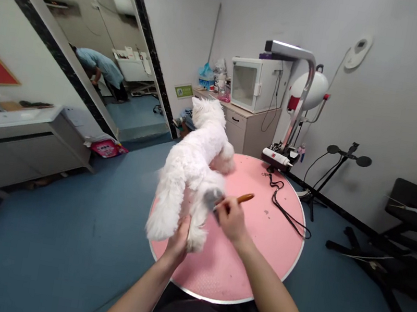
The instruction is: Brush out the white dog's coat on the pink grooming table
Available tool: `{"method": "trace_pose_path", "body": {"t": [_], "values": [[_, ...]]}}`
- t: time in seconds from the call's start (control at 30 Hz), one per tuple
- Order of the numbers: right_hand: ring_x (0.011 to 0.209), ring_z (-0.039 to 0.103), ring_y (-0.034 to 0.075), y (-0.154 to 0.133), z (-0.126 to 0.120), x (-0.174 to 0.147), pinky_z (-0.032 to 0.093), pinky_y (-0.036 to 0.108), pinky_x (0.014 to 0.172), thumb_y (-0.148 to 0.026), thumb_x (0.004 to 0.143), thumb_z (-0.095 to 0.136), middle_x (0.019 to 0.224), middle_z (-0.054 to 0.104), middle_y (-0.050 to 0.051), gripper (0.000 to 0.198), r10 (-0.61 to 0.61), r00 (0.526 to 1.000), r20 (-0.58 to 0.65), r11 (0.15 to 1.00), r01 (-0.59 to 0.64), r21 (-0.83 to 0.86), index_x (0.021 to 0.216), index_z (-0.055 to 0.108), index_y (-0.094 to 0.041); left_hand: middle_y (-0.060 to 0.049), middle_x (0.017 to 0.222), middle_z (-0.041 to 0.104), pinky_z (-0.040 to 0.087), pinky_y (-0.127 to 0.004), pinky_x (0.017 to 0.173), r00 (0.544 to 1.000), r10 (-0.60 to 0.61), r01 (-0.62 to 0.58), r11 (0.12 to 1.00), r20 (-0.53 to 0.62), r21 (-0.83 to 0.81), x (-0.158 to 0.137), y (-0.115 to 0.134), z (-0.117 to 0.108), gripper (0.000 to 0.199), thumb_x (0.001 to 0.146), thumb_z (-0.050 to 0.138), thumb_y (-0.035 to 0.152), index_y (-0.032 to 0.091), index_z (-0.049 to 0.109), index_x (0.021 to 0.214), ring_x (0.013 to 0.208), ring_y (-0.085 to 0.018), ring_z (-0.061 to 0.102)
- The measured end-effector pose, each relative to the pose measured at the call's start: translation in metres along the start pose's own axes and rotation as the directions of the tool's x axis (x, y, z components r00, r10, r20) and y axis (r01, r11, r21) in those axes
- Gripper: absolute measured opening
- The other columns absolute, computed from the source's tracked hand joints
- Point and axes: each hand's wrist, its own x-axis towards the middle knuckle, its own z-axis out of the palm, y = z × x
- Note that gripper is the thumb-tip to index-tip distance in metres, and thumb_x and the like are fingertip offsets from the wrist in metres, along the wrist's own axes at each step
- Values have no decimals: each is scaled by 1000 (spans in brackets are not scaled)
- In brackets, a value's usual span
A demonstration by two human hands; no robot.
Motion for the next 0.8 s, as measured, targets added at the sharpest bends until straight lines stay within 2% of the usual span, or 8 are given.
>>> {"method": "trace_pose_path", "body": {"t": [0.07, 0.1, 0.23, 0.37, 0.5, 0.63, 0.73, 0.8], "values": [[82, 64, 20, 1, -3, 1, 53, 36, 74, -27, 89, 52, 83, 62, 4, 9, 30, 982, -188, 999, -37, -33, 81, 49, -23, -10, 112, 67, 46, -34, 99, 999, -42, 41, 997, -9, -72, -2, 4, 2, 48, 74, 69, 53, 19, 63, 108, 112, -23, 60], [84, 64, 20, 0, -5, 1, 53, 35, 75, -27, 89, 53, 85, 62, 5, 8, 1, 988, -157, 1000, -6, -28, 82, 50, -23, -9, 108, 68, 49, -33, 92, 997, -74, 76, 991, 20, -112, -3, 7, 2, 49, 72, 71, 53, 20, 63, 107, 105, -22, 63], [74, 63, 17, -5, -10, 7, 52, 31, 68, -23, 86, 56, 83, 64, 3, 7, -179, 949, 261, 984, 179, 25, 80, 53, -23, -8, 85, 70, 53, -29, 70, 978, -148, 171, 972, 144, -162, -3, 12, 6, 46, 67, 71, 56, 16, 67, 90, 82, -21, 66], [82, 63, 19, -9, -17, 14, 51, 33, 73, -22, 87, 54, 85, 63, 4, 7, -118, 991, -64, 990, 112, -90, 81, 52, -23, -7, 83, 70, 50, -27, 68, 995, -98, 99, 990, 8, -101, 0, 6, 7, 40, 69, 71, 52, 15, 69, 85, 81, -19, 65], [74, 62, 17, -16, -22, 13, 50, 29, 69, -24, 86, 55, 82, 65, 2, 6, -143, 921, 363, 982, 178, -63, 80, 54, -23, 1, 60, 58, 43, -24, 57, 1000, -1, 2, 1000, 24, -16, 0, -6, 8, 37, 74, 64, 53, 17, 60, 68, 59, -14, 55], [75, 61, 19, -23, -26, 15, 49, 32, 70, -27, 89, 50, 82, 64, 5, 12, -7, 995, 100, 966, 33, -255, 78, 51, -23, 2, 58, 55, 41, -24, 56, 986, 158, -147, 976, -60, 159, -3, -15, 8, 38, 79, 56, 54, 19, 54, 64, 57, -13, 52], [71, 60, 18, -29, -28, 16, 48, 29, 65, -28, 88, 51, 79, 64, 4, 11, -12, 945, 328, 966, 96, -240, 79, 53, -23, -1, 66, 62, 45, -26, 60, 977, 202, -185, 961, -66, 204, -5, -22, 6, 34, 79, 56, 52, 18, 62, 76, 63, -16, 58], [67, 59, 18, -32, -29, 17, 46, 28, 62, -29, 87, 51, 76, 63, 3, 10, 39, 939, 342, 944, 78, -321, 79, 54, -22, -4, 72, 66, 48, -28, 67, 970, 233, -214, 956, -75, 203, -6, -26, 5, 33, 81, 53, 49, 18, 64, 81, 71, -19, 62]]}}
